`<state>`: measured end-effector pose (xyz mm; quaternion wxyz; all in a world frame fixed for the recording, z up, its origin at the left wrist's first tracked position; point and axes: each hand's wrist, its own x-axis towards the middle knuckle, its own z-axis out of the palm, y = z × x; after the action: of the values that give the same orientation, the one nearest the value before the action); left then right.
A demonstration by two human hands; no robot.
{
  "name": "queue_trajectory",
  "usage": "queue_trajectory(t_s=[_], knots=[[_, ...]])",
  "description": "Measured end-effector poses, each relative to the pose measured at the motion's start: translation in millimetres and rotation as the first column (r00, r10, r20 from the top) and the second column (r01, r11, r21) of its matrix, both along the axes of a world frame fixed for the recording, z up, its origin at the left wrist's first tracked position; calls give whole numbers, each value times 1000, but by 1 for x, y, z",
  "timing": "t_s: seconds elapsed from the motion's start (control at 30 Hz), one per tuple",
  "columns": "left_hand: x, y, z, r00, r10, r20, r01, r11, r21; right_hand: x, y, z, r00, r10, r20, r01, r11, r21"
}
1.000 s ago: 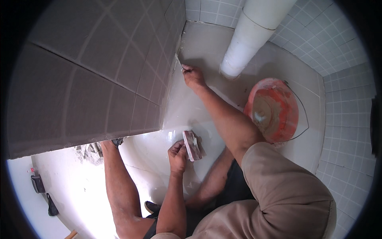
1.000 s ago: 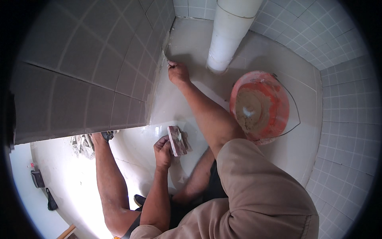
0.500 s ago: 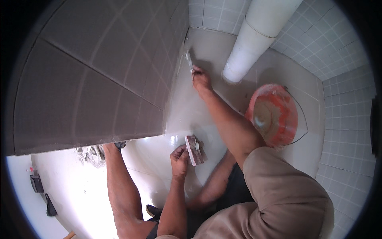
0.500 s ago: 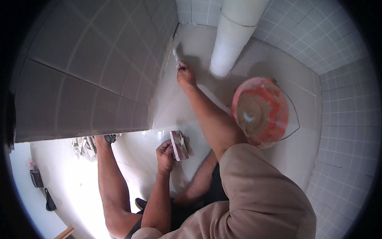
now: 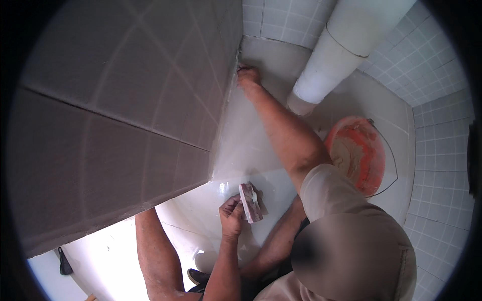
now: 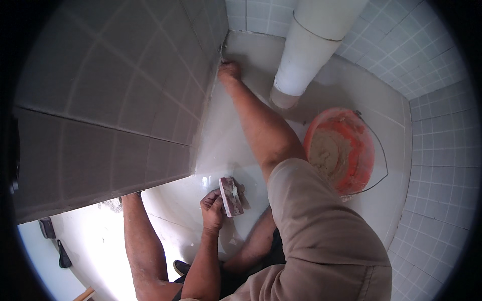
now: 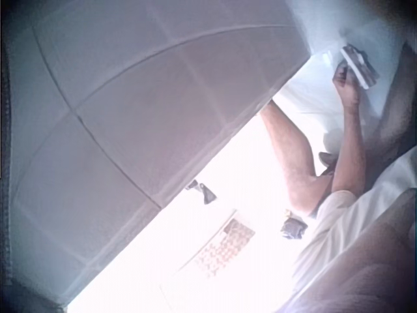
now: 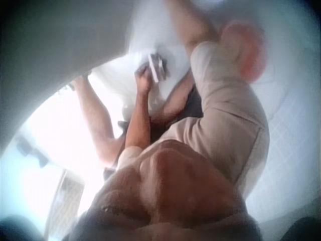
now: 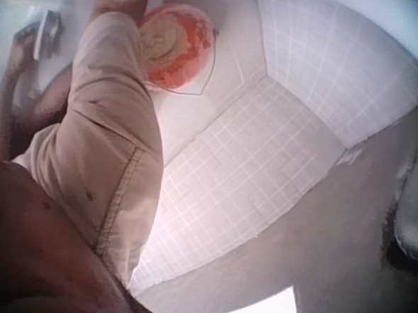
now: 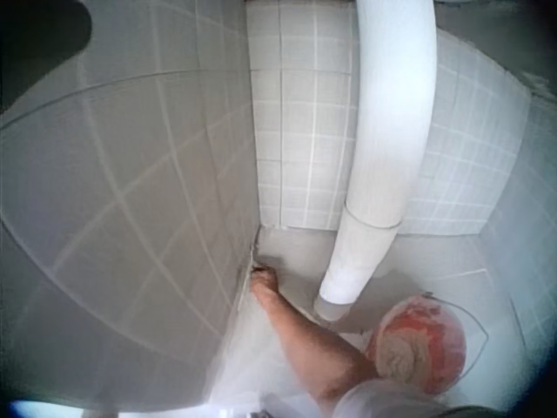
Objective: The person applies plaster to a wall and a floor-wall corner using scrapers and a bucket of plaster mix, then wipes excess material away with a cloth.
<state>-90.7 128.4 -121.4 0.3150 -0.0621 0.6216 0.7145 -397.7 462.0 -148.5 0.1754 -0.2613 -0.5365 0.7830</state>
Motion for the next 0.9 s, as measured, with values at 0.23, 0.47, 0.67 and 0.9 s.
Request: queue_trajectory(t_s=[0.23, 0.47, 0.67, 0.9], knots=[[1, 3, 7, 997, 76, -29, -75, 997, 35, 16, -41, 7, 934, -357, 8, 333, 878, 344], [0, -6, 0, 1000, 20, 19, -20, 1000, -1, 4, 4, 20, 972, -114, 208, 81, 984, 159], [2, 1, 0, 997, 48, -59, -48, 999, 12, 8, -7, -4, 955, -115, 275, 26, 951, 309], [1, -2, -7, 999, 43, -24, -42, 998, 43, 52, -75, -13, 964, -154, 218, 68, 931, 358]])
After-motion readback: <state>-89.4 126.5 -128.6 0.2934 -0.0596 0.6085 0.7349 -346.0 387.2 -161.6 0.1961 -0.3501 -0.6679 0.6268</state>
